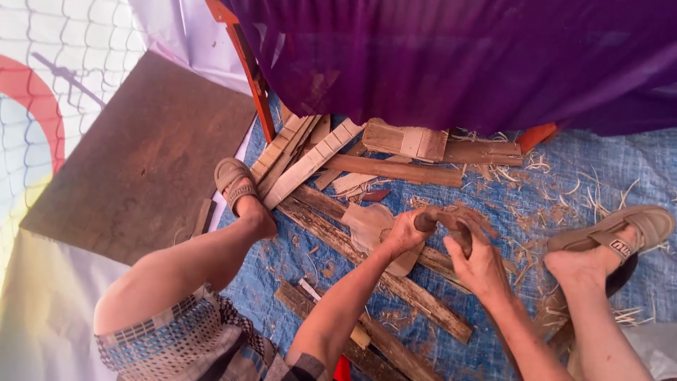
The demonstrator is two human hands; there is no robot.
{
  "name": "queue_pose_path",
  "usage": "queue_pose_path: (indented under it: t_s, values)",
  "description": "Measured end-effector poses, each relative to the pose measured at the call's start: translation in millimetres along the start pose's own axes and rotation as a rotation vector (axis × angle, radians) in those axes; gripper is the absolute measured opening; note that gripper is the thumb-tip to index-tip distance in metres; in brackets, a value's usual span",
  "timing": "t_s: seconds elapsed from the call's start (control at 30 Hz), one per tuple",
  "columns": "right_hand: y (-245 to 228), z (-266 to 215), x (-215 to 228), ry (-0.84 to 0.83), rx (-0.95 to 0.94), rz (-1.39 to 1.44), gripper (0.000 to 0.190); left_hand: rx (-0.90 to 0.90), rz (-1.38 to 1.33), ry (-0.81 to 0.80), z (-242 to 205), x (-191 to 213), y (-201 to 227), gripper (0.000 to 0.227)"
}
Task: Carving a small wooden instrument body using a hammer and a chisel-like tool while sitting on the floor.
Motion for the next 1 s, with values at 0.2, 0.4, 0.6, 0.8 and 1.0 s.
queue_pose_path:
  t_s: [0.2,0.4,0.6,0.8,1.0]
  values:
    - [35,-210,-148,-0.553,0.678,-1.335,0.043,0.124,0.139,0.086,11,-11,-26,0.018]
    - [46,-189,-122,-0.547,1.006,-0.971,0.062,0.147,0.233,0.043,16,-11,-21,0.021]
    - [80,-160,-83,-0.365,0.399,-1.696,0.043,0.151,0.176,0.026,-1,-3,-3,0.020]
    - [24,-217,-139,-0.614,0.821,-1.066,0.008,-0.037,0.158,0.020,6,0,-13,0.020]
    - [86,-171,-98,-0.637,0.760,-1.523,0.053,-0.055,0.128,0.049,2,4,-12,0.034]
Point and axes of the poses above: each hand's wrist, its own z-axis towards the middle knuckle, its own x-axis out of the back of the hand, y = z × x, the point moved 2 cm from there along z, towards the middle knuckle, and after that the axes turned 11 degrees about z, right-handed, at the moved point
